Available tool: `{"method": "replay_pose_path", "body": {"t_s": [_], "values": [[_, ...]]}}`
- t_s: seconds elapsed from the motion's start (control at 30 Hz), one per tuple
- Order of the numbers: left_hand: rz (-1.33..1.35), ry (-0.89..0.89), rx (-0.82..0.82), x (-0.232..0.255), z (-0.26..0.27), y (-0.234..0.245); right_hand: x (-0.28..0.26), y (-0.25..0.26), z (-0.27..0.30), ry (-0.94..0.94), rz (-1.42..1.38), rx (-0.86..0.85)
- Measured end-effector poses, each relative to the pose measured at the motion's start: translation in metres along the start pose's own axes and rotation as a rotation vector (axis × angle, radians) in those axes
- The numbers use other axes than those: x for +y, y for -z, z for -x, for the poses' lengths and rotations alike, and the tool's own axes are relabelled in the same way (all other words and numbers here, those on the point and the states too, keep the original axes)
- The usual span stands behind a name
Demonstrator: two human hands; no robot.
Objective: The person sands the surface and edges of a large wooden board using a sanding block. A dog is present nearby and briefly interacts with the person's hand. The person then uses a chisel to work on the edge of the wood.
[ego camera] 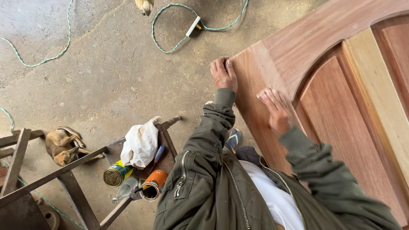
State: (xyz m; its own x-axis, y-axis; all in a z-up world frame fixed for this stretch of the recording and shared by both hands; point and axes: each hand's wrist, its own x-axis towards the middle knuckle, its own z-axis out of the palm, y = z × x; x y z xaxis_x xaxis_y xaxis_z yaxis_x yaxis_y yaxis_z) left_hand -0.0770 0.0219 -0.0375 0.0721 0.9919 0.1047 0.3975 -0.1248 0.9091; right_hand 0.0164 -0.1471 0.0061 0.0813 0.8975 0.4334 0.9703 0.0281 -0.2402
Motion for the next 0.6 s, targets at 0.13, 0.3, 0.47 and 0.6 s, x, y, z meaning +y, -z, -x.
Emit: {"method": "replay_pose_path", "body": {"t_s": [0.13, 0.3, 0.47, 0.6], "values": [[-0.015, -0.022, 0.014, -0.018, -0.004, -0.011, 0.012, -0.053, -0.086, 0.061, -0.048, 0.063], [-0.011, -0.025, 0.008, -0.017, -0.005, -0.012, 0.033, -0.084, -0.091, 0.058, -0.137, 0.073], [0.020, -0.004, 0.015, -0.010, -0.002, -0.010, -0.002, -0.010, -0.008, 0.015, -0.089, 0.006], [0.033, -0.001, 0.016, -0.001, -0.002, -0.004, -0.002, -0.018, -0.022, 0.006, -0.069, -0.011]]}}
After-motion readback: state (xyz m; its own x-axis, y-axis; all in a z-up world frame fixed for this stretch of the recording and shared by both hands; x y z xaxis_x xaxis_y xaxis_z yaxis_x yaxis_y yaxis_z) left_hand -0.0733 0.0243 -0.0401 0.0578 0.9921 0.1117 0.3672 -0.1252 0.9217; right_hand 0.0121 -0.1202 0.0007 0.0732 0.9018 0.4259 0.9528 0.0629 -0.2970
